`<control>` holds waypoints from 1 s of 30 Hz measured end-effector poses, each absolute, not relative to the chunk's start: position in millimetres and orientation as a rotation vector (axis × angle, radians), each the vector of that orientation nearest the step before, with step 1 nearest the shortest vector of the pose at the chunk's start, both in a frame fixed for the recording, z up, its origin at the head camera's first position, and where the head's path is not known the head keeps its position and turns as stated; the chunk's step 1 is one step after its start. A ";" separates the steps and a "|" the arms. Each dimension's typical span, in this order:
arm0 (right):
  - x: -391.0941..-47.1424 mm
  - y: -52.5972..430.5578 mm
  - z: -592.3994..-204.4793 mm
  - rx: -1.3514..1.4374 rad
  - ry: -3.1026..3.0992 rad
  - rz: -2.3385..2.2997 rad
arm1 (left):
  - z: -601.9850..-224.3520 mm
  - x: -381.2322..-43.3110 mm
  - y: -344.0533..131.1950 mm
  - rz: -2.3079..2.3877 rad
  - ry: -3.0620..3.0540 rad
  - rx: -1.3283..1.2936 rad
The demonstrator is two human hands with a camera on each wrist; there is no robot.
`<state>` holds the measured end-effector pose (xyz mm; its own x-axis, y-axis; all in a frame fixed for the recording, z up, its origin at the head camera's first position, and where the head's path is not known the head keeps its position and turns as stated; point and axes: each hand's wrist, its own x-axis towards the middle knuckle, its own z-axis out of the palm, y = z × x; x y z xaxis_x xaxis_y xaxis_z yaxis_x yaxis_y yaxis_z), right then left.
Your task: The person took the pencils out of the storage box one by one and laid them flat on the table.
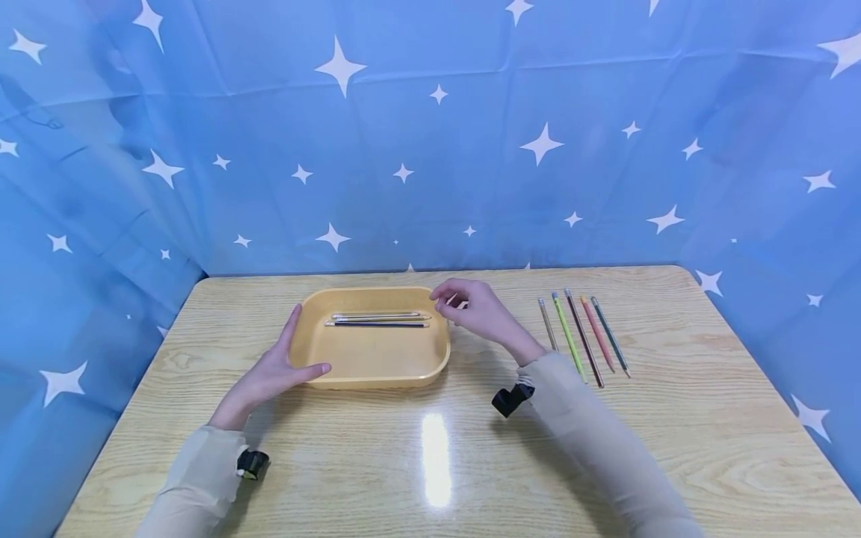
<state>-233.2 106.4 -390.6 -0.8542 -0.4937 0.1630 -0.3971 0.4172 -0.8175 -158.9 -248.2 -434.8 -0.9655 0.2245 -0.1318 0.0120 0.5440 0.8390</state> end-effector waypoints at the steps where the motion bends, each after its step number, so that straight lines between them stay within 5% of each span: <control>1: -233.5 103.9 -390.7 -0.817 2.545 -1.431 | -434.9 -159.0 -248.3 1.387 2.557 0.198; 30: -245.8 47.4 -407.3 -1.007 2.376 -1.313 | -436.6 -159.0 -248.5 1.407 2.552 0.191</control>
<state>-245.8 47.4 -407.3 -0.7317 -0.6725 0.1111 -0.4518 0.3565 -0.8178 -159.0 -248.5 -436.6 -0.9670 0.2190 -0.1298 0.0072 0.5330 0.8461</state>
